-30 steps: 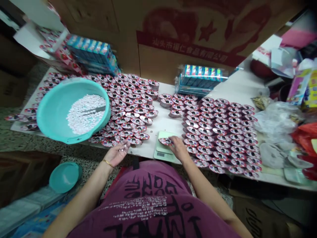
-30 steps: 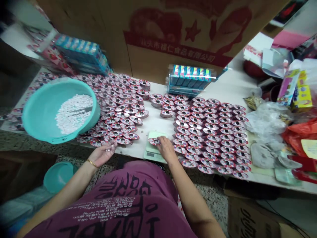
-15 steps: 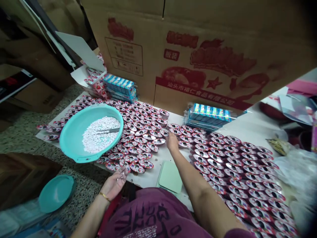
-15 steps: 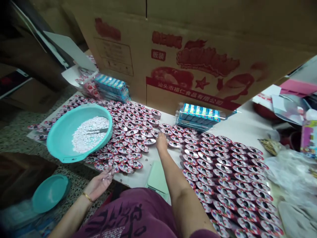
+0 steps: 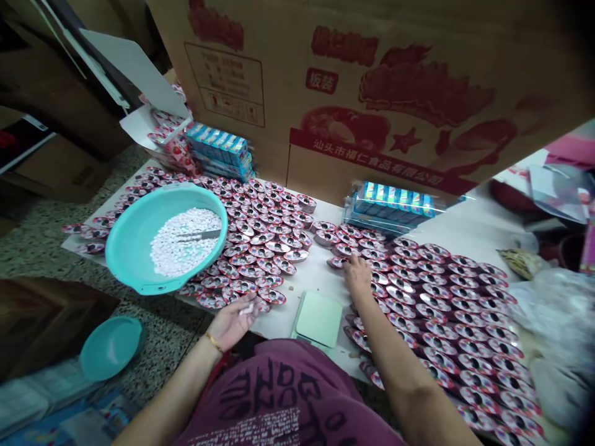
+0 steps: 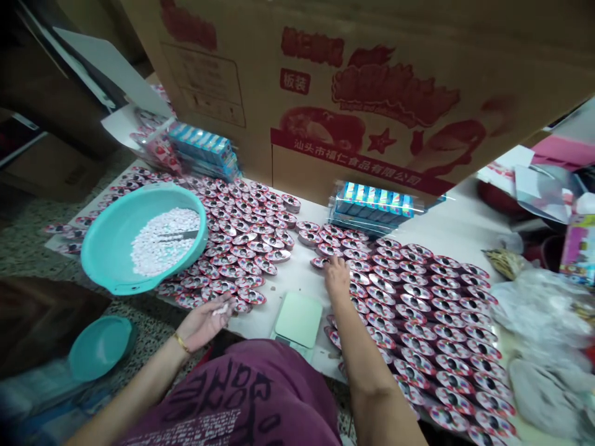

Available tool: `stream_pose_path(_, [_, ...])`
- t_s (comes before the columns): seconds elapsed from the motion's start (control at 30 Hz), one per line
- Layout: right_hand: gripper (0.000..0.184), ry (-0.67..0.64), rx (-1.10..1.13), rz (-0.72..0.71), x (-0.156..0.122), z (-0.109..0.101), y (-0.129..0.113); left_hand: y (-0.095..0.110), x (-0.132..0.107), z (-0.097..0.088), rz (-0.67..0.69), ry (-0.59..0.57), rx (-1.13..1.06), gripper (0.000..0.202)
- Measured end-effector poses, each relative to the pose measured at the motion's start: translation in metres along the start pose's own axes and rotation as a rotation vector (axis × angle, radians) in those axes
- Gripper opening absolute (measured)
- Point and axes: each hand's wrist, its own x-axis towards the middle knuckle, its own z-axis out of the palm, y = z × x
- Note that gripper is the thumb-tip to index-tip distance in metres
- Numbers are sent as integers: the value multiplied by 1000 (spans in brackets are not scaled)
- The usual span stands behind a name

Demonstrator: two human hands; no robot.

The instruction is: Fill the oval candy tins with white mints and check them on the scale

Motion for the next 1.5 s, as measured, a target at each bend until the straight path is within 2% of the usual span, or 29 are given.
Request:
stream_pose_path(0.1, [19, 18, 7, -91, -24, -19, -20, -6, 2, 16, -45, -143, 26, 23])
stream_pose_path(0.2, [20, 7, 47, -193, -66, -32, -47, -14, 2, 21, -108, -217, 33, 21])
stream_pose_path(0.33, [18, -41, 121, -200, -114, -30, -75, -26, 0, 16, -219, -263, 44, 23])
stream_pose_path(0.43, [17, -24, 177, -133, -132, -28, -93, -33, -2, 9, -262, -269, 64, 26])
stream_pose_path(0.5, [19, 22, 276, -143, -138, -31, -112, -38, -4, 3, -273, -264, 73, 26])
stream_pose_path(0.57, [21, 36, 407, -272, -141, -36, -139, -43, -6, -5, -283, -265, 78, 27])
stream_pose_path(0.63, [22, -39, 465, -500, -143, -40, -169, -46, -8, -14, -303, -245, 89, 30])
stream_pose_path(0.67, [23, -77, 446, -563, -143, -41, -182, -48, -9, -19, -316, -226, 99, 31])
stream_pose_path(0.73, [20, -148, 391, -644, -145, -41, -203, -49, -13, -29, -341, -180, 125, 35])
stream_pose_path(0.8, [17, -179, 368, -670, -149, -41, -213, -49, -17, -38, -355, -155, 145, 37])
stream_pose_path(0.97, [15, -241, 408, -637, -155, -45, -210, -48, -25, -47, -358, -141, 183, 35])
stream_pose_path(1.07, [13, -276, 434, -639, -155, -45, -208, -49, -26, -46, -353, -141, 194, 33])
stream_pose_path(1.23, [12, -251, 469, -575, -155, -42, -206, -49, -23, -40, -365, -203, 176, 32])
stream_pose_path(1.37, [11, -147, 544, -489, -151, -37, -189, -50, -14, -20, -356, -274, 149, 33])
stream_pose_path(1.5, [19, 12, 809, -263, -142, -28, -149, -63, -3, 25, -327, -247, 195, 25])
